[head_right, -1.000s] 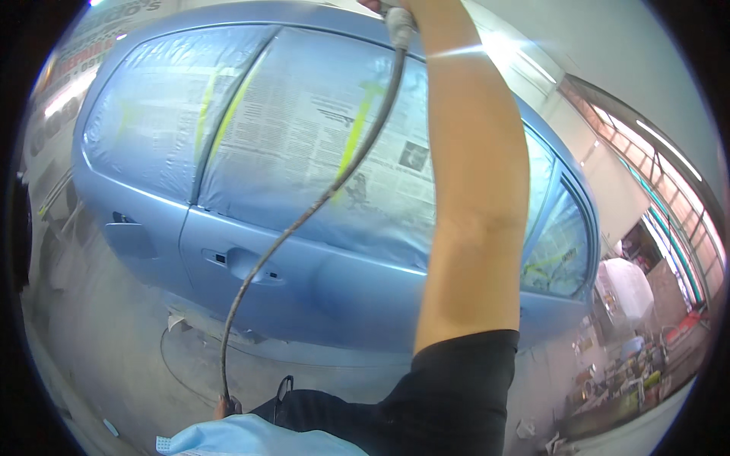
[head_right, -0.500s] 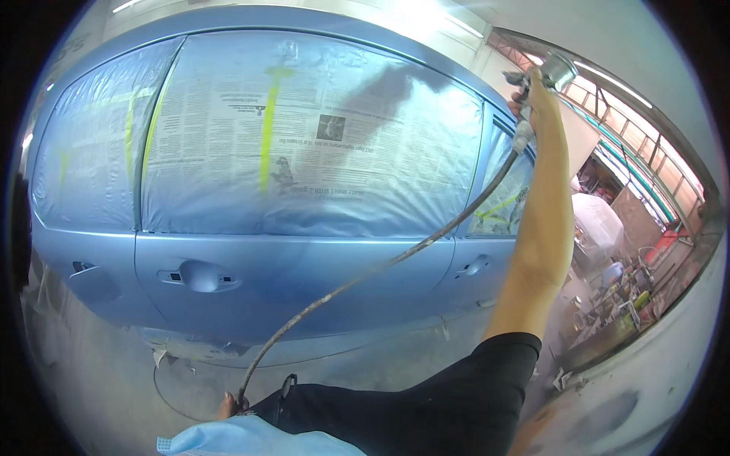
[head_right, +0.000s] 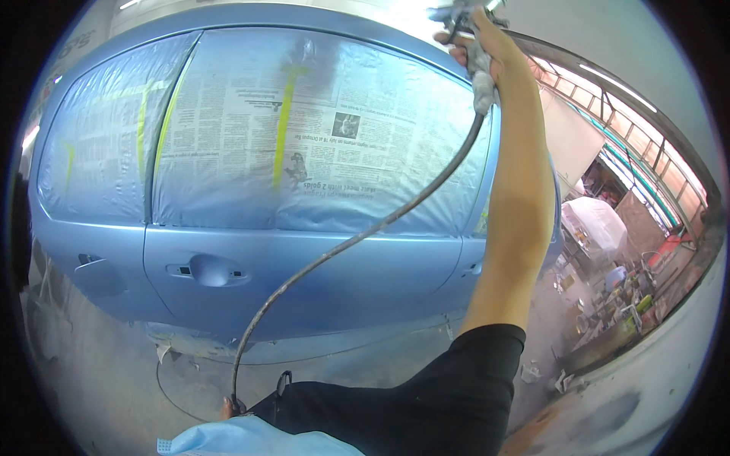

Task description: The person spray paints a light blue car using a spray gun, covering the rear panels, trunk area, and sides while holding the air hose by hand to keep it clear of the wet paint.

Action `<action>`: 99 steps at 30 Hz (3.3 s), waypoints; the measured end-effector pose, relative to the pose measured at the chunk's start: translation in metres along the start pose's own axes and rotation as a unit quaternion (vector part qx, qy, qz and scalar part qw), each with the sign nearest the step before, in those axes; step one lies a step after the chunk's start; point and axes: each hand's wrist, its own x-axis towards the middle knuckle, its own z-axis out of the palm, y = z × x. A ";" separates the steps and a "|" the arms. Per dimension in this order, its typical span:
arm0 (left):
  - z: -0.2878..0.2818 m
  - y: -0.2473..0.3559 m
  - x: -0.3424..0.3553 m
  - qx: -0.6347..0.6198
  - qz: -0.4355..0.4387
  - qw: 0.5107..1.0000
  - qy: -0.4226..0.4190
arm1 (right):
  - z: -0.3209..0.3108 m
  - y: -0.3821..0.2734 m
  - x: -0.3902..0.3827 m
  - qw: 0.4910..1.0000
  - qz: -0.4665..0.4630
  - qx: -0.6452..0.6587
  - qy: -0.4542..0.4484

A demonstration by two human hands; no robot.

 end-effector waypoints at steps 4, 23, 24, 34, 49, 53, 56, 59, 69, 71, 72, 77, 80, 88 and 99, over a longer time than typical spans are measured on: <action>0.031 0.025 -0.014 0.059 0.037 0.996 0.051 | 0.034 -0.030 0.015 0.992 -0.031 -0.121 -0.009; 0.335 -0.035 0.061 0.056 -0.040 0.995 0.078 | -0.383 0.155 0.143 0.994 -0.024 -0.100 -0.032; 0.357 -0.034 0.063 0.055 -0.041 0.995 0.078 | -0.414 0.167 0.153 0.995 -0.021 -0.084 -0.055; 0.481 0.001 0.083 0.092 -0.051 0.992 0.069 | -0.624 0.269 0.095 0.990 0.092 -0.022 0.103; 0.509 -0.022 0.097 0.094 -0.063 0.993 0.008 | -0.653 0.262 -0.027 0.939 0.132 -0.129 0.289; 0.453 -0.027 0.043 0.069 -0.055 0.988 0.127 | -0.461 0.248 0.023 0.994 0.007 0.048 0.100; 0.493 -0.047 0.071 0.072 -0.069 0.995 0.027 | -0.471 0.193 -0.010 0.994 0.010 -0.050 0.093; 0.492 -0.054 0.063 0.063 -0.071 0.995 0.036 | -0.429 0.168 -0.007 0.998 -0.014 -0.054 0.037; 0.546 -0.072 0.072 0.079 -0.085 0.993 0.000 | -0.568 0.216 -0.042 0.992 0.031 -0.060 0.111; 0.512 -0.061 0.034 0.066 -0.065 0.988 0.124 | -0.519 0.267 0.002 0.997 0.021 0.038 0.068; 0.562 -0.074 0.068 0.084 -0.083 0.992 0.031 | -0.618 0.276 -0.044 0.988 0.058 -0.031 0.139; 0.651 -0.089 0.088 0.101 -0.091 0.991 0.004 | -0.767 0.358 -0.092 0.971 0.115 -0.024 0.207; 0.709 -0.096 0.092 0.108 -0.098 0.989 0.011 | -0.827 0.417 -0.116 0.967 0.128 -0.001 0.219; 0.852 -0.091 0.093 0.128 -0.123 0.984 0.009 | -0.997 0.561 -0.189 0.946 0.187 0.019 0.263; 0.906 -0.098 0.081 0.123 -0.121 0.984 0.035 | -1.101 0.628 -0.185 0.880 0.289 -0.059 0.372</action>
